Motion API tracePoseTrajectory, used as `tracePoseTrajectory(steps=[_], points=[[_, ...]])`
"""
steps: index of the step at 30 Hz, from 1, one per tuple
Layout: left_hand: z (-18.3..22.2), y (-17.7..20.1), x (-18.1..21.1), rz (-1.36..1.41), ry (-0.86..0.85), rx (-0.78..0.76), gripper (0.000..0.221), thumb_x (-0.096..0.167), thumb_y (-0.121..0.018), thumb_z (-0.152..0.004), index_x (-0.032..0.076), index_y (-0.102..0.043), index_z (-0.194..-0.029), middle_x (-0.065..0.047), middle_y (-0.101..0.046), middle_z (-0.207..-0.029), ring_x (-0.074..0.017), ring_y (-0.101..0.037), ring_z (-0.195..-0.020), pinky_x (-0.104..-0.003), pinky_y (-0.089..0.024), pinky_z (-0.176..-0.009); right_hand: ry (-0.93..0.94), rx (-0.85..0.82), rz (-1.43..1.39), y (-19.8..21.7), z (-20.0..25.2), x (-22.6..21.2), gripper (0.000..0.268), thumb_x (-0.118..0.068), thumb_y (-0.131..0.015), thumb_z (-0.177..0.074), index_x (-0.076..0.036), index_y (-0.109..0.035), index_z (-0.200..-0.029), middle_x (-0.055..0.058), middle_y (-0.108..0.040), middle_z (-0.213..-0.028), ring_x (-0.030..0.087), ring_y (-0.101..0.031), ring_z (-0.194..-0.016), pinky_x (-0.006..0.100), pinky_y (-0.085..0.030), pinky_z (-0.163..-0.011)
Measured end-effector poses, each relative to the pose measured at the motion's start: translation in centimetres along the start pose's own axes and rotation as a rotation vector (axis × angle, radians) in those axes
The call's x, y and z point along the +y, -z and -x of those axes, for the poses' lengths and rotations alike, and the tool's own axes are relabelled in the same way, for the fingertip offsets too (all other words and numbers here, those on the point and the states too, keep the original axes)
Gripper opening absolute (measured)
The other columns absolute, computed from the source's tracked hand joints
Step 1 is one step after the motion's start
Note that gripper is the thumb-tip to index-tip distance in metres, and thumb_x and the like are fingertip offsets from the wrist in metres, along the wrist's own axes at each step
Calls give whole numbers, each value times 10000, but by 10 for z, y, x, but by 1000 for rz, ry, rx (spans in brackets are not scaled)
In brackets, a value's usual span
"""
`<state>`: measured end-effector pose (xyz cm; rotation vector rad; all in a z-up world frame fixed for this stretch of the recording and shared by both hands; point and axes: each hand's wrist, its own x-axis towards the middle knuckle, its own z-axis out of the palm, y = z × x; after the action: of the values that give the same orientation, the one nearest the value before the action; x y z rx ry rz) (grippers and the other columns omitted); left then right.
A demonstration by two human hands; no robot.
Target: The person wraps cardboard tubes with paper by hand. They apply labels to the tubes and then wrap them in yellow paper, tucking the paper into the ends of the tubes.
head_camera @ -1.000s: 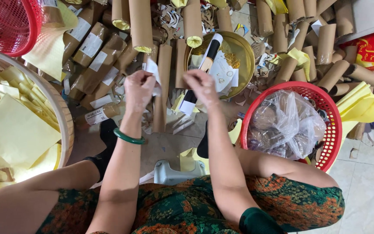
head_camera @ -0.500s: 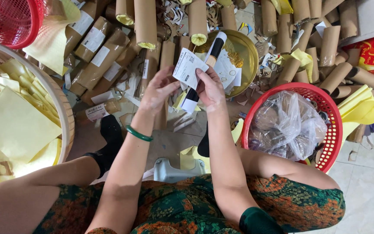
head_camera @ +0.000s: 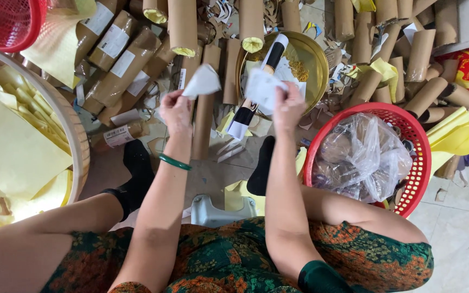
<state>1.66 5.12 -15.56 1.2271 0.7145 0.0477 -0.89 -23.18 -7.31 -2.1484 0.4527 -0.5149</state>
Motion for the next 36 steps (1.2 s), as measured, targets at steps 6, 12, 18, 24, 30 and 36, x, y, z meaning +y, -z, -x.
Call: tracePoseTrajectory(steps=[6, 12, 18, 24, 30, 36], points=[[28, -19, 5, 104, -134, 170, 688, -41, -743, -794, 93, -408, -1379, -106, -438, -1325, -238, -553, -1172, -339, -618, -916, -271, 71, -554, 7, -17, 75, 75, -22, -724, -943, 13, -735, -1009, 22, -703, -838, 91, -599, -690, 242, -485, -626], [25, -12, -99, -1162, -421, -258, 879, 82, -819, -781, 78, -329, -1511, -280, -351, -1530, -440, -360, -1382, -491, -393, -1130, -432, -135, -601, -22, 1, 50, 134, -53, -714, -935, -2, -714, -1059, 7, -707, -838, 78, -590, -690, 226, -464, -619], [9, -16, -97, -1449, -255, -304, 948, 0, -709, -860, 62, -231, -1677, -220, -411, -1560, -429, -424, -1393, -476, -451, -1103, -427, -242, -606, -25, 3, 57, 143, -58, -721, -949, 9, -711, -1075, 8, -721, -898, 70, -623, -782, 218, -497, -727], [-15, -10, -94, -1232, 118, -454, 855, 173, -912, -766, -5, -396, -1424, -266, -390, -1481, -418, -284, -1421, -443, -298, -1186, -461, -370, -633, -22, 5, 45, 96, -24, -732, -923, -8, -719, -1017, 21, -752, -903, 80, -662, -776, 229, -525, -726], [24, 31, -52, -115, 562, -572, 723, 191, -693, -769, 57, -461, -1441, -88, -607, -1272, -222, -568, -1166, -394, -485, -993, -613, -467, -661, -48, 35, 47, 101, -8, -770, -862, -56, -714, -932, 48, -757, -880, 114, -697, -734, 281, -586, -660], [11, 54, -112, 99, 427, -531, 628, 398, -618, -1000, -13, -468, -1450, -83, -580, -1197, -222, -533, -1135, -381, -435, -1028, -594, -578, -762, -78, 69, 50, 135, -11, -782, -851, -53, -719, -963, 52, -770, -905, 117, -718, -757, 269, -604, -679]])
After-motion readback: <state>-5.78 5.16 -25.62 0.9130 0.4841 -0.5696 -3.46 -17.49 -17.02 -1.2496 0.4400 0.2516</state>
